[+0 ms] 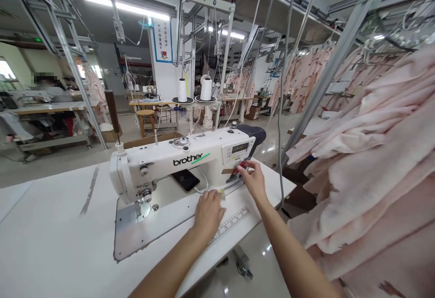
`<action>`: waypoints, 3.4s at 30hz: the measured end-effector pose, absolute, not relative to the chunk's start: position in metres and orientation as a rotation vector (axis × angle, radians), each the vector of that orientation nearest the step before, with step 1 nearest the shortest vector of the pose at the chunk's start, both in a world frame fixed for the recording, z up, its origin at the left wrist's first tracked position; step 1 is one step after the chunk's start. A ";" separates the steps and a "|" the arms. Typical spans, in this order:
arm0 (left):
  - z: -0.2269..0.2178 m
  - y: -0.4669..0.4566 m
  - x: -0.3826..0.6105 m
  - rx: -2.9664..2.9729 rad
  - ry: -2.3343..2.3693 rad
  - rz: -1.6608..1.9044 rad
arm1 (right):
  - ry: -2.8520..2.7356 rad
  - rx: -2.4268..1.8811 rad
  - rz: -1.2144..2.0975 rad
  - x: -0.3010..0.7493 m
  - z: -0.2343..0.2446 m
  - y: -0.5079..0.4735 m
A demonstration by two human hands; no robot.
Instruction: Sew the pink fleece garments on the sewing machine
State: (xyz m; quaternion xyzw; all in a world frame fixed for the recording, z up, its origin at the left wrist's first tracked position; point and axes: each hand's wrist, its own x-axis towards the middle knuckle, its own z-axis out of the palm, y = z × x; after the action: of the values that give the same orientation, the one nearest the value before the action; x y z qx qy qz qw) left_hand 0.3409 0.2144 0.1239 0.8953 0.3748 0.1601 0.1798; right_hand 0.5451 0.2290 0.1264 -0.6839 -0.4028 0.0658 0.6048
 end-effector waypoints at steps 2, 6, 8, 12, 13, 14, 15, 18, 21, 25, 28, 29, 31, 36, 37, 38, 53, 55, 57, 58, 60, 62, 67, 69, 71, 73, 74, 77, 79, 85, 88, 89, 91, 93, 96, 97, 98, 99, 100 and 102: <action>0.132 0.219 0.357 2.567 1.086 0.403 | -1.005 -1.561 0.165 0.548 0.130 0.237; 0.140 0.233 0.379 2.605 1.177 0.263 | -1.163 -1.512 0.210 0.553 0.133 0.231; 0.141 0.240 0.382 2.604 1.194 0.218 | -1.215 -1.504 0.195 0.557 0.134 0.224; 0.135 0.251 0.373 2.580 1.167 0.272 | -1.321 -1.470 0.252 0.569 0.145 0.222; 0.133 0.252 0.370 2.561 1.168 0.307 | -1.344 -1.452 0.287 0.574 0.151 0.223; 0.130 0.254 0.367 2.536 1.172 0.342 | -1.348 -1.429 0.309 0.581 0.158 0.223; 0.127 0.256 0.364 2.506 1.175 0.369 | -1.329 -1.403 0.307 0.589 0.167 0.221; 0.120 0.260 0.361 2.419 1.164 0.398 | -1.181 -1.331 0.189 0.612 0.195 0.204; 0.117 0.264 0.363 2.360 1.156 0.390 | -1.107 -1.289 0.148 0.615 0.207 0.176; 0.118 0.266 0.364 2.312 1.185 0.380 | -1.176 -1.405 0.339 0.580 0.167 0.148; 0.122 0.264 0.363 2.317 1.193 0.348 | -1.332 -1.660 0.340 0.554 0.120 0.142; 0.123 0.263 0.363 2.326 1.189 0.332 | -1.374 -1.725 0.319 0.550 0.109 0.141; 0.126 0.260 0.364 2.354 1.167 0.297 | -1.451 -1.818 0.283 0.545 0.097 0.142; 0.128 0.258 0.373 2.441 1.113 0.236 | -1.752 -2.035 0.149 0.544 0.108 0.145; 0.127 0.258 0.375 2.454 1.099 0.250 | -1.804 -2.077 0.105 0.543 0.112 0.145; 0.125 0.259 0.375 2.462 1.083 0.278 | -1.848 -2.117 0.062 0.543 0.115 0.144; 0.105 0.264 0.372 2.330 0.899 0.678 | -2.178 -2.204 -0.241 0.529 0.148 0.177; 0.104 0.264 0.372 2.326 0.892 0.695 | -2.178 -2.210 -0.236 0.529 0.144 0.181; 0.105 0.264 0.371 2.324 0.886 0.708 | -2.180 -2.217 -0.215 0.529 0.141 0.183; 0.105 0.264 0.371 2.322 0.880 0.713 | -2.180 -2.221 -0.205 0.529 0.139 0.184; 0.105 0.264 0.371 2.319 0.866 0.724 | -2.175 -2.229 -0.185 0.530 0.138 0.185; 0.105 0.264 0.371 2.313 0.850 0.735 | -2.183 -2.226 -0.160 0.529 0.138 0.187; 0.103 0.265 0.371 2.295 0.830 0.756 | -2.251 -2.168 -0.088 0.529 0.137 0.193; 0.102 0.265 0.371 2.288 0.827 0.764 | -2.269 -2.141 -0.068 0.530 0.136 0.195; 0.102 0.266 0.371 2.280 0.832 0.772 | -2.284 -2.112 -0.048 0.531 0.135 0.195; 0.102 0.266 0.372 2.270 0.842 0.783 | -2.293 -2.085 -0.037 0.531 0.133 0.195; 0.101 0.266 0.372 2.265 0.846 0.789 | -2.293 -2.073 -0.033 0.530 0.133 0.194; 0.101 0.266 0.372 2.254 0.844 0.801 | -2.286 -2.056 -0.024 0.527 0.132 0.192; 0.101 0.266 0.372 2.250 0.839 0.804 | -2.272 -2.058 -0.012 0.525 0.133 0.190; 0.106 0.264 0.372 2.256 0.851 0.817 | -2.168 -2.117 0.004 0.527 0.134 0.184; 0.106 0.264 0.372 2.263 0.847 0.820 | -2.127 -2.150 0.019 0.528 0.135 0.182; 0.106 0.264 0.372 2.266 0.843 0.818 | -2.118 -2.159 0.025 0.528 0.135 0.181; 0.106 0.264 0.373 2.270 0.835 0.812 | -2.112 -2.165 0.035 0.526 0.136 0.182; 0.106 0.264 0.373 2.272 0.831 0.807 | -2.122 -2.156 0.047 0.521 0.136 0.184; 0.106 0.264 0.373 2.272 0.822 0.802 | -2.133 -2.148 0.070 0.515 0.137 0.188; 0.105 0.265 0.373 2.272 0.817 0.799 | -2.133 -2.148 0.076 0.513 0.137 0.189; 0.105 0.265 0.374 2.272 0.813 0.798 | -2.134 -2.148 0.083 0.512 0.137 0.190; 0.104 0.266 0.374 2.273 0.811 0.800 | -2.135 -2.146 0.090 0.510 0.137 0.191; 0.104 0.266 0.374 2.274 0.812 0.804 | -2.137 -2.144 0.098 0.510 0.137 0.191; 0.104 0.267 0.375 2.277 0.816 0.823 | -2.142 -2.136 0.118 0.510 0.137 0.191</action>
State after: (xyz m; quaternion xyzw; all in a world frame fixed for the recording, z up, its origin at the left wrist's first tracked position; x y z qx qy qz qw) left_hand 0.3749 0.2667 0.1036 0.8531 0.3059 0.3082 0.2892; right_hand 0.5095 0.1915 0.1371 -0.7043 -0.7065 0.0389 0.0572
